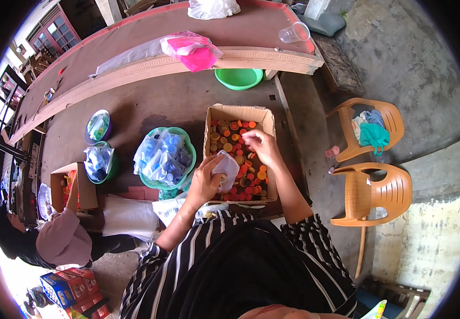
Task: Sorting and bagging multi-colored bottle caps from a large box into small plastic bags.
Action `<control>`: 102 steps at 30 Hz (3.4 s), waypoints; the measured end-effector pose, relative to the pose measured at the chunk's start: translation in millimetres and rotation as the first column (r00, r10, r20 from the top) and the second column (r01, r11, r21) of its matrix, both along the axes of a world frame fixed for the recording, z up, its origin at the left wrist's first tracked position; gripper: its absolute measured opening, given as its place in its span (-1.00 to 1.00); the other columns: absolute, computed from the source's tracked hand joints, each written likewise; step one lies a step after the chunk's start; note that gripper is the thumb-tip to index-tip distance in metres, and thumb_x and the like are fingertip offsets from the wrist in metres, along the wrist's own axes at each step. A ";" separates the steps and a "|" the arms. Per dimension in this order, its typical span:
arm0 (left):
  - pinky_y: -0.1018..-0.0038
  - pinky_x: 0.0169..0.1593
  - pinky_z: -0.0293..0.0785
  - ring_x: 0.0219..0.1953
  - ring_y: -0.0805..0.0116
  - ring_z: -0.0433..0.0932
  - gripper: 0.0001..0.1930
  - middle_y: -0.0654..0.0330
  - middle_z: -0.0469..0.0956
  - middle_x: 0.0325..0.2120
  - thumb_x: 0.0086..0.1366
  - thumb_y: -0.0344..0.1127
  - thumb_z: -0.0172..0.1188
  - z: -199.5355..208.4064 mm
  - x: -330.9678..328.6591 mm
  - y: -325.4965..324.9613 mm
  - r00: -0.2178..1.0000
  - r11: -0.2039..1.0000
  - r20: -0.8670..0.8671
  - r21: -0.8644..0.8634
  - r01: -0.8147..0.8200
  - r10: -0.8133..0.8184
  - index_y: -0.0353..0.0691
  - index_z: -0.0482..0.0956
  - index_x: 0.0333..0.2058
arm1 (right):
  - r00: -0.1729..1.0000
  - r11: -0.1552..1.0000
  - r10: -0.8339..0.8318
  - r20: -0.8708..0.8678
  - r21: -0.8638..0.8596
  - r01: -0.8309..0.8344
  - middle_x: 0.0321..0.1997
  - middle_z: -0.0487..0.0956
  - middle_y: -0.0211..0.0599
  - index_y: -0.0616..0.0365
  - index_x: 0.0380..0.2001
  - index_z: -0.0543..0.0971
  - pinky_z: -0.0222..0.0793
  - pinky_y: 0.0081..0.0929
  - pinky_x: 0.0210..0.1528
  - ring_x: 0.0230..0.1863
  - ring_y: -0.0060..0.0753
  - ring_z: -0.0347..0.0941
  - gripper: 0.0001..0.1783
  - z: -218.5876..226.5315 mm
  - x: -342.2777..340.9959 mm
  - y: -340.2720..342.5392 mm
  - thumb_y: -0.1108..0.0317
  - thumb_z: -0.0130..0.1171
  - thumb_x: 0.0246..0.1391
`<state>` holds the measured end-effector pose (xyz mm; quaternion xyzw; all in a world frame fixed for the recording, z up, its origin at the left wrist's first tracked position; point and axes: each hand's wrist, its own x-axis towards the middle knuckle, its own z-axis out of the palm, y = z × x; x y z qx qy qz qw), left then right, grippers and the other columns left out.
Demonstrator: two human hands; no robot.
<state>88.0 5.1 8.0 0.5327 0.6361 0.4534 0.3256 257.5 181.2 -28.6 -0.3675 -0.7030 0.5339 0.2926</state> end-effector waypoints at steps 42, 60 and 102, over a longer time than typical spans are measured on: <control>0.39 -0.06 0.51 0.10 0.32 0.42 0.18 0.03 0.17 0.28 0.03 -0.12 0.50 14.8 -26.2 15.1 0.977 0.973 0.149 0.200 0.120 -0.151 -0.14 -0.21 0.43 | 0.945 0.989 0.148 -0.293 0.034 -0.144 0.14 0.51 -0.30 0.25 0.10 0.46 0.29 -0.36 0.20 0.17 -0.44 0.40 -0.66 -47.5 11.2 -52.2 0.47 0.05 0.28; 0.39 -0.23 0.48 -0.41 0.53 0.50 -0.59 0.14 0.65 -0.47 0.19 -0.10 0.38 -38.0 39.7 -5.2 0.962 0.971 0.184 -0.095 0.221 -0.201 -0.38 0.64 -0.20 | 0.711 0.955 -0.198 -0.675 -0.295 -0.014 0.07 0.47 -0.18 0.22 0.14 0.38 0.38 -0.20 0.14 0.09 -0.25 0.44 -0.57 19.2 91.0 -52.4 0.40 0.12 0.21; 0.41 -0.30 0.48 -0.47 0.46 0.53 -0.72 0.12 0.64 -0.48 0.24 -0.17 0.34 -23.2 54.4 -42.4 0.995 0.990 0.066 -0.122 -0.067 0.076 -0.31 0.69 -0.30 | 0.958 0.936 0.216 -0.187 -0.239 -0.257 -0.19 0.64 -0.31 0.27 -0.23 0.56 0.46 -0.55 -0.03 -0.12 -0.54 0.55 -0.87 -12.2 93.8 -94.9 0.43 0.20 0.22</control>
